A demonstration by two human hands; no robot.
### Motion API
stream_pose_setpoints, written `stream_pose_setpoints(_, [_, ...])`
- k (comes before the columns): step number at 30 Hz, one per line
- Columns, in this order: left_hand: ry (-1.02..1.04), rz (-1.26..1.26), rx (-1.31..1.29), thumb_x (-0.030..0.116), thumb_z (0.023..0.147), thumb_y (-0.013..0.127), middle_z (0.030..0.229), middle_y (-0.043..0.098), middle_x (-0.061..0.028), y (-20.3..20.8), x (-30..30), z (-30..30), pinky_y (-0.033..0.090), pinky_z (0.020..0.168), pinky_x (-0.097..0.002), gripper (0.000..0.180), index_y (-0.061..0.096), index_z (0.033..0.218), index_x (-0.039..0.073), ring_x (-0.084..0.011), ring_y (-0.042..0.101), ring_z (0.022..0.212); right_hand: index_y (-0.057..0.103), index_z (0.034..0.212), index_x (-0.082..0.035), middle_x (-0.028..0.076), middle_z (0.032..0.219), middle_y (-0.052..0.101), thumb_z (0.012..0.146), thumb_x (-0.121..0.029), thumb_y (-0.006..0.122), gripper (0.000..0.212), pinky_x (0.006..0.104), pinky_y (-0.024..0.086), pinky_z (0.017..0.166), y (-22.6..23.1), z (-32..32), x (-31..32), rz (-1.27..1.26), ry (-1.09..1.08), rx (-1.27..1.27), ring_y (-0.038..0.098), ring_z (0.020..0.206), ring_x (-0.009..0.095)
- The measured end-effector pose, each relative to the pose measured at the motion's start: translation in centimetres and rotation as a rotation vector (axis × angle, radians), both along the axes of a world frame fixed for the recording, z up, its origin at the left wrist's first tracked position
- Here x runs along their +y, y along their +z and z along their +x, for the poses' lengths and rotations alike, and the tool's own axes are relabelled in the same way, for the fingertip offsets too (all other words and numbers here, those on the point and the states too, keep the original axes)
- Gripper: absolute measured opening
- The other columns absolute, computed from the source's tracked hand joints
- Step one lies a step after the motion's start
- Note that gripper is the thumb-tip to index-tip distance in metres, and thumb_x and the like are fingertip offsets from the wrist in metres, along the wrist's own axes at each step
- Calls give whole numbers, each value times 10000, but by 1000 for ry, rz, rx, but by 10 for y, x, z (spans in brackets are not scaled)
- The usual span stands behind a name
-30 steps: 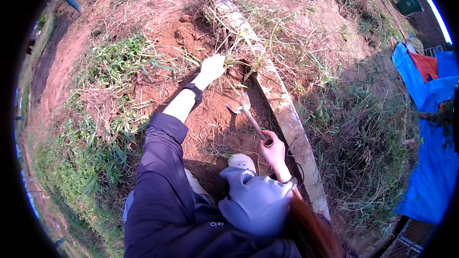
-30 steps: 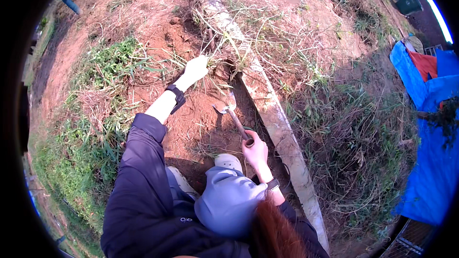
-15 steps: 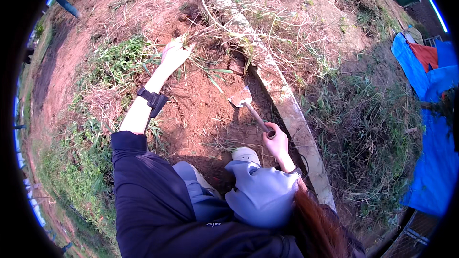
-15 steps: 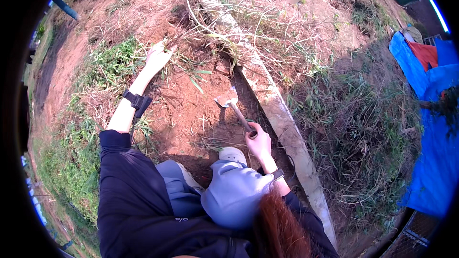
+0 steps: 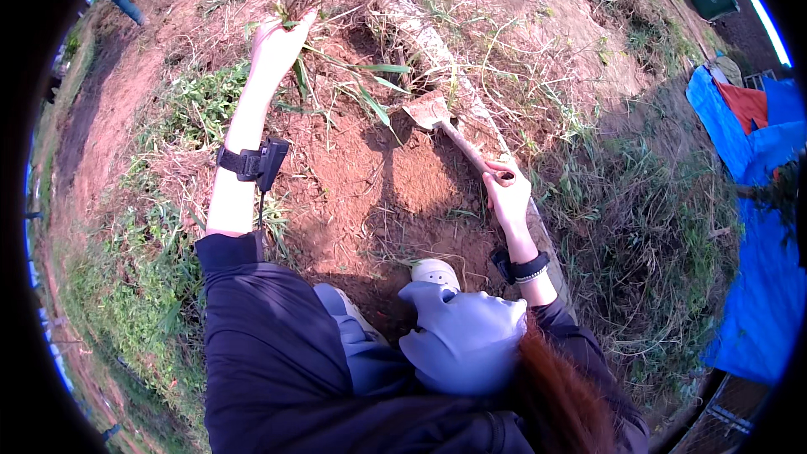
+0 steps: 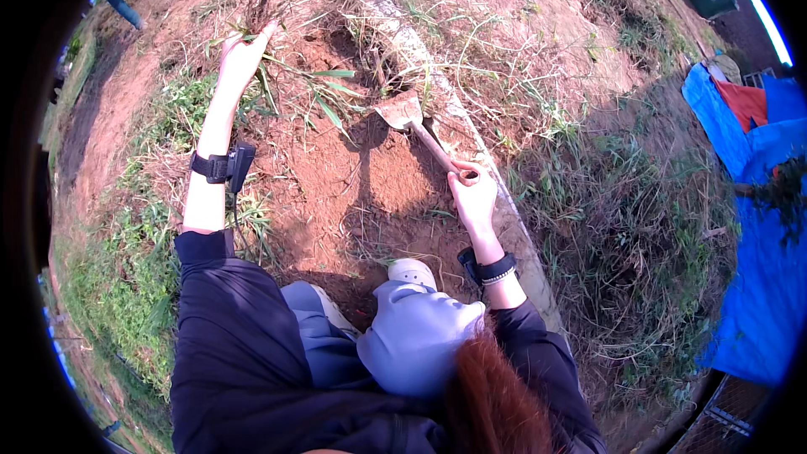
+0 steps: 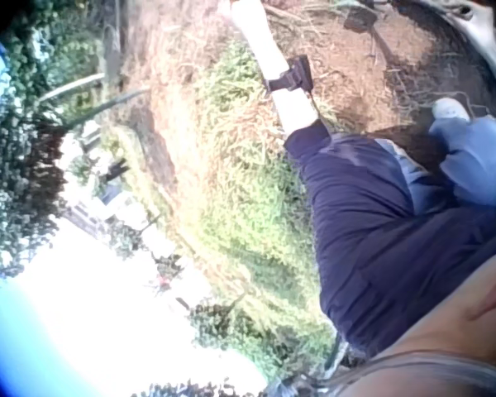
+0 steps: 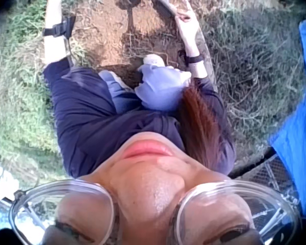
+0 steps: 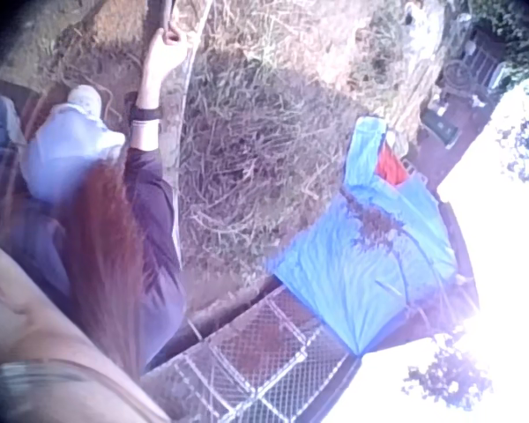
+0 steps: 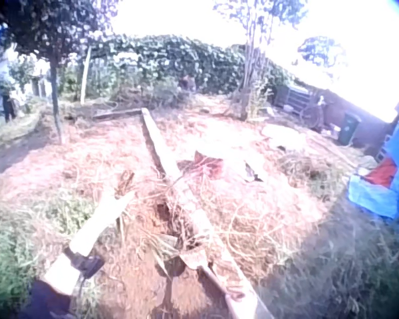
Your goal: The person clears grass and weeds from a patch of soil by hand and using a hand trowel.
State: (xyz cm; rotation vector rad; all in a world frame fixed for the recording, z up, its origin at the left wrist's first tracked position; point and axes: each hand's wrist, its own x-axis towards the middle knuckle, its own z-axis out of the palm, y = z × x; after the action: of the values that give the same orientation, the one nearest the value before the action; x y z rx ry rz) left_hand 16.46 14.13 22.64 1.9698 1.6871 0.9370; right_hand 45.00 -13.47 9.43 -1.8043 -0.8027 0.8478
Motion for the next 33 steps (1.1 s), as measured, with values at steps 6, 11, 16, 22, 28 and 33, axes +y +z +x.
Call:
stream_pose_setpoints(6, [-27, 35, -281, 495, 733, 654, 677, 603, -49, 8, 23, 27, 426, 717, -329, 491, 651, 823, 12, -155, 546, 690, 645, 887, -109, 43, 657, 611, 728, -177, 646, 173, 258, 465, 569, -45, 40, 61, 35, -93, -619, 591, 590, 144])
stream_pose_setpoints(11, [6, 260, -456, 353, 783, 644, 1032, 633, -89, 32, 51, -53, 407, 854, -293, 427, 635, 1049, 19, -144, 568, 948, 648, 881, -125, 41, 676, 637, 719, -182, 653, 172, 260, 467, 578, -34, 8, 107, 22, -13, -473, 614, 622, 152])
stream_pose_setpoints(16, [16, 129, -170, 476, 743, 639, 912, 646, -109, 30, 57, -46, 424, 792, -316, 537, 643, 977, -8, -172, 581, 846, 646, 927, -49, 18, 616, 588, 717, -135, 687, 230, 219, 430, 505, -49, 31, 78, 35, -61, -228, 544, 541, 73])
stream_pose_setpoints(22, [125, 19, 132, 582, 730, 587, 723, 610, -152, 21, 35, -88, 449, 749, -374, 608, 635, 826, -16, -237, 605, 746, 628, 945, 3, -8, 589, 542, 749, -28, 654, 200, 169, 368, 429, -37, 34, 5, 94, -28, -185, 471, 479, 24])
stream_pose_setpoints(28, [83, -118, 72, 555, 713, 625, 832, 628, -136, 0, 45, -86, 430, 791, -339, 636, 623, 922, -45, -212, 583, 797, 642, 911, -95, 76, 666, 626, 740, -203, 645, 202, 305, 481, 598, -45, -12, 104, -20, 50, -648, 617, 605, 224])
stream_pose_setpoints(33, [-81, -121, 31, 593, 720, 601, 525, 494, -47, -16, 33, -22, 437, 642, -309, 643, 574, 660, -47, -139, 504, 556, 650, 911, -59, 21, 622, 573, 745, -174, 642, 202, 230, 435, 498, -69, 25, 120, 70, -48, -545, 522, 514, 93])
